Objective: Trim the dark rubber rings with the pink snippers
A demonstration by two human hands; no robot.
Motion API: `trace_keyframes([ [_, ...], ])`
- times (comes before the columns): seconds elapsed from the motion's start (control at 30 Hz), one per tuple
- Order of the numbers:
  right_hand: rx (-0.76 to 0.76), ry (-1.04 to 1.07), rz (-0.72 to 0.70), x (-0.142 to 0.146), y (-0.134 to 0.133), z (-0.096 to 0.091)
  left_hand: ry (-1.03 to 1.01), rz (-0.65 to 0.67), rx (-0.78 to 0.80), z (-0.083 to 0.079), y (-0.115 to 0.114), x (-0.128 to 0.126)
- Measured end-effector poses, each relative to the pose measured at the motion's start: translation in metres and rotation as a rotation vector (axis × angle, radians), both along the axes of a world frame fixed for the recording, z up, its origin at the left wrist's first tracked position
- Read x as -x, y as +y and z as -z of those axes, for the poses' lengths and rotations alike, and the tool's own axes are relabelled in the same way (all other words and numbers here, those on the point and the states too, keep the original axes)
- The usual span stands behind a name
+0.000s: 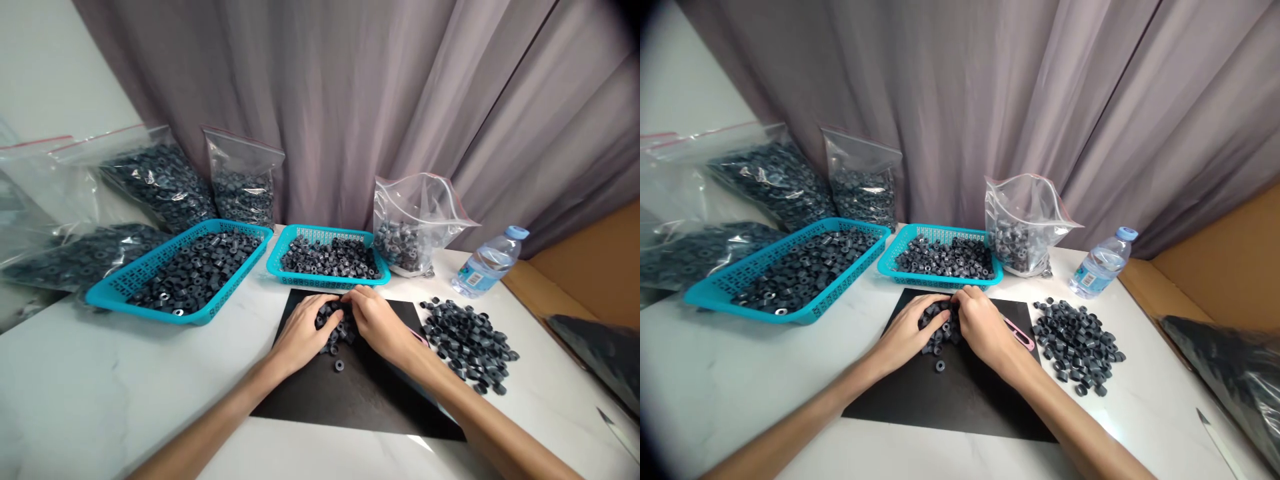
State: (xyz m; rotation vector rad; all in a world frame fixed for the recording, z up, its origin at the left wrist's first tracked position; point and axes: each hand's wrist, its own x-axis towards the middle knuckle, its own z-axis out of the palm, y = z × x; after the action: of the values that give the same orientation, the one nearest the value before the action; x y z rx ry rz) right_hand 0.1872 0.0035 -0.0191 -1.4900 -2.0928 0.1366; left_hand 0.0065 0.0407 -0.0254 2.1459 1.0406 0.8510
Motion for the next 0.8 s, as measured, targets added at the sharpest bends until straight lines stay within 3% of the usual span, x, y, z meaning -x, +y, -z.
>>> trace_keyframes([
  [0.4,0.081,0.197,-0.037,-0.024,-0.002,-0.003,0.045,0.062,-0.048,-0.007,-0.011,0.002],
  [0.53,0.052,0.231,-0.028,-0.021,0.0,0.003,0.024,0.063,-0.043,-0.007,-0.01,0.001],
  [0.8,0.109,0.311,-0.14,-0.013,0.003,0.011,-0.065,0.003,0.034,-0.003,-0.005,0.002],
])
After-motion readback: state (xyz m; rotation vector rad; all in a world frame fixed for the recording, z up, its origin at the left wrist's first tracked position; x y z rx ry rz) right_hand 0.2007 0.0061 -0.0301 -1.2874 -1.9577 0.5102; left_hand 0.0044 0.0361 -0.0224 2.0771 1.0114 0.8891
